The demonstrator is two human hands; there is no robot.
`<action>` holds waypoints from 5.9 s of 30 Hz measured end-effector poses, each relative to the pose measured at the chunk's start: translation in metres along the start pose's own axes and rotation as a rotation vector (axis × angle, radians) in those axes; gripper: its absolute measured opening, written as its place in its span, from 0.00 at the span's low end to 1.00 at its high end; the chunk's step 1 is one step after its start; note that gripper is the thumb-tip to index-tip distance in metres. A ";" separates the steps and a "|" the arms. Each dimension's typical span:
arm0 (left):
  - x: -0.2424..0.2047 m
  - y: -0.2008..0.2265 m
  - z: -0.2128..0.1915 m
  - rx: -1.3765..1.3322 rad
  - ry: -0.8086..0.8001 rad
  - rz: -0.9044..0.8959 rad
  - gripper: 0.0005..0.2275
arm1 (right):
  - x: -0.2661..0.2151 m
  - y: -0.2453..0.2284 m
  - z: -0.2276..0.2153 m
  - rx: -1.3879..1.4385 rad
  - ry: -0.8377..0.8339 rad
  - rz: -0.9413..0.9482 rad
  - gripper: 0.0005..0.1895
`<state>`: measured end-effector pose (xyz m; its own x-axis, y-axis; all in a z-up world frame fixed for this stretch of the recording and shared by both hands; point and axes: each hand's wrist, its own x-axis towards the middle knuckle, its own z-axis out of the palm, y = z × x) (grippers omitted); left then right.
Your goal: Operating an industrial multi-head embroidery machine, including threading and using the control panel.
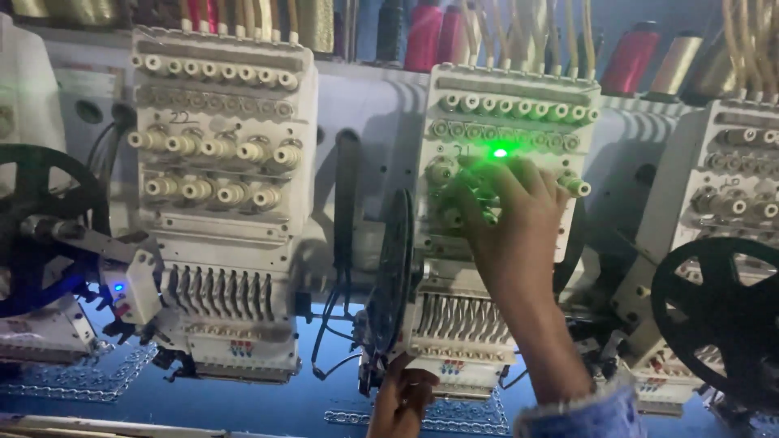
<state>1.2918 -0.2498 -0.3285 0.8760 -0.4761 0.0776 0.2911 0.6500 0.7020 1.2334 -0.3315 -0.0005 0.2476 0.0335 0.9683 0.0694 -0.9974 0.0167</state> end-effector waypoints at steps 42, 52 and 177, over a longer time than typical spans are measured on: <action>-0.080 0.018 -0.002 1.668 -0.022 0.025 0.14 | -0.315 -0.023 0.014 0.088 -0.972 0.585 0.19; -0.080 0.024 0.007 1.724 -0.048 -0.022 0.14 | -0.319 -0.021 0.015 0.116 -1.026 0.633 0.22; -0.048 -0.097 0.030 1.854 -0.267 0.234 0.23 | -0.347 0.098 0.033 -0.192 -1.207 0.884 0.32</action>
<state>1.2100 -0.3079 -0.3791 0.7036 -0.6699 0.2372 -0.6960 -0.5821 0.4205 1.1858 -0.4385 -0.3428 0.7705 -0.6304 -0.0950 -0.6231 -0.7131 -0.3213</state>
